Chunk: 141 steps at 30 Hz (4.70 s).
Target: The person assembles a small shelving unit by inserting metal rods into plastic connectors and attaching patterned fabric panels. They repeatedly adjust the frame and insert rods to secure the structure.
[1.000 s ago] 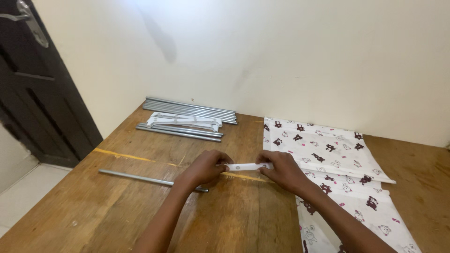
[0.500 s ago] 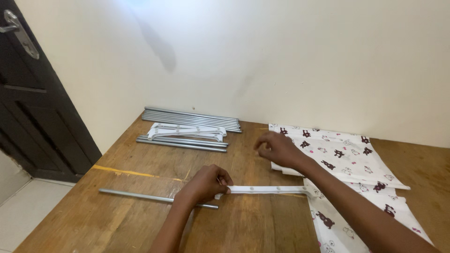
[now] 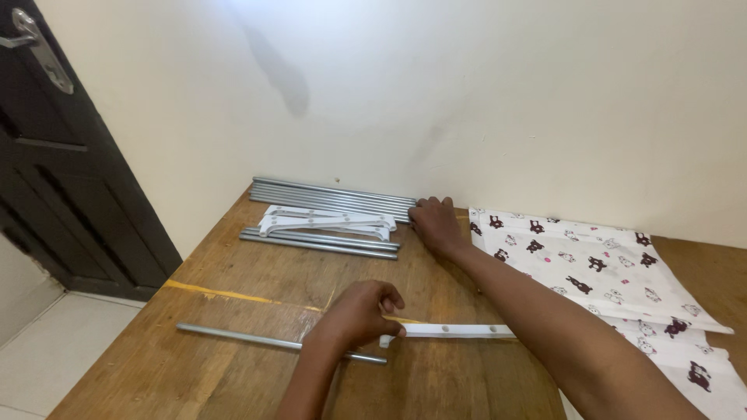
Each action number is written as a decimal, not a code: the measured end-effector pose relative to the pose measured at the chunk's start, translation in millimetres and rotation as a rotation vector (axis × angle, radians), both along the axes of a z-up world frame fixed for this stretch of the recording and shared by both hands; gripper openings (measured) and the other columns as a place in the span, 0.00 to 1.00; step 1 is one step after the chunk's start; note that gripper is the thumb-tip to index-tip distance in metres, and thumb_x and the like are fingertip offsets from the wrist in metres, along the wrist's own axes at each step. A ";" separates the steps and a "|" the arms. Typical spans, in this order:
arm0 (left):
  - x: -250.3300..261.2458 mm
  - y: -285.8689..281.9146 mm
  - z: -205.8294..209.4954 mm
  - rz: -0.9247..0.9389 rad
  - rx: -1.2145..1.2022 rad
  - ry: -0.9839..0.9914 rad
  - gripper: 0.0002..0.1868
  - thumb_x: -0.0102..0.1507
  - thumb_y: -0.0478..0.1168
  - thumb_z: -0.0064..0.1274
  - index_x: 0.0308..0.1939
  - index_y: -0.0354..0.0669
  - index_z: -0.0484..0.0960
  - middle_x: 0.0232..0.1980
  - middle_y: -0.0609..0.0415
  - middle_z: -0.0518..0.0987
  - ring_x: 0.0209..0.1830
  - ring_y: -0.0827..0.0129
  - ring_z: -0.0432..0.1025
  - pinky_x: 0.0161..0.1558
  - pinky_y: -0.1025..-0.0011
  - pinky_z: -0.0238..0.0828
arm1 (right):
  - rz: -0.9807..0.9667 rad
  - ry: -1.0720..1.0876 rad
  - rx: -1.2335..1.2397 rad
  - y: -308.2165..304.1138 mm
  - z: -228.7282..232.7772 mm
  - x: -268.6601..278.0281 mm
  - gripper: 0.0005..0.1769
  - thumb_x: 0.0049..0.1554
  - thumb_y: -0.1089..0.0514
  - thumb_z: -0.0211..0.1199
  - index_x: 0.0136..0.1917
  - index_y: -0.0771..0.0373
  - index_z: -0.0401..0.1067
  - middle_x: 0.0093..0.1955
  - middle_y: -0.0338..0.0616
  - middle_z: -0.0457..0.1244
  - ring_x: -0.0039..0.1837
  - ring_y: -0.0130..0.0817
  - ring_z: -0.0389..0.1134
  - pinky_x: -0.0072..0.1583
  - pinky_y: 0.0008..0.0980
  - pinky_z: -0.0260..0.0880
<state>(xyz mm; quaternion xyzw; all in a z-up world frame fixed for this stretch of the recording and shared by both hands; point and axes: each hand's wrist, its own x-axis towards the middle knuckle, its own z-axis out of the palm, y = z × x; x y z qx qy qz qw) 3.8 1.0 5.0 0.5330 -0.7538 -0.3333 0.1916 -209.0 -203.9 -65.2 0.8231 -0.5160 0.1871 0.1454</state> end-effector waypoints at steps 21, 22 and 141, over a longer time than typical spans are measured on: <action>36.6 -31.0 -58.4 0.381 -0.594 -0.318 0.05 0.60 0.37 0.56 0.39 0.52 0.85 0.42 0.52 0.81 0.48 0.55 0.75 0.46 0.56 0.71 | -0.011 0.101 -0.126 49.0 12.3 -94.0 0.09 0.50 0.71 0.58 0.46 0.67 0.71 0.46 0.53 0.62 0.50 0.49 0.63 0.52 0.45 0.67; 31.1 -29.9 -62.9 0.390 -0.613 -0.315 0.06 0.60 0.38 0.56 0.40 0.51 0.84 0.42 0.52 0.81 0.48 0.54 0.75 0.46 0.56 0.71 | -0.030 0.013 -0.092 54.6 14.2 -99.6 0.06 0.53 0.69 0.59 0.46 0.67 0.71 0.46 0.54 0.62 0.50 0.49 0.64 0.52 0.46 0.67; -35.7 -10.4 -48.8 -0.032 -0.267 -0.084 0.12 0.51 0.34 0.65 0.37 0.54 0.91 0.41 0.54 0.86 0.43 0.59 0.80 0.46 0.62 0.77 | -0.100 0.248 -0.056 -0.6 -6.8 -3.8 0.10 0.51 0.63 0.60 0.48 0.57 0.74 0.52 0.45 0.65 0.57 0.46 0.66 0.55 0.51 0.64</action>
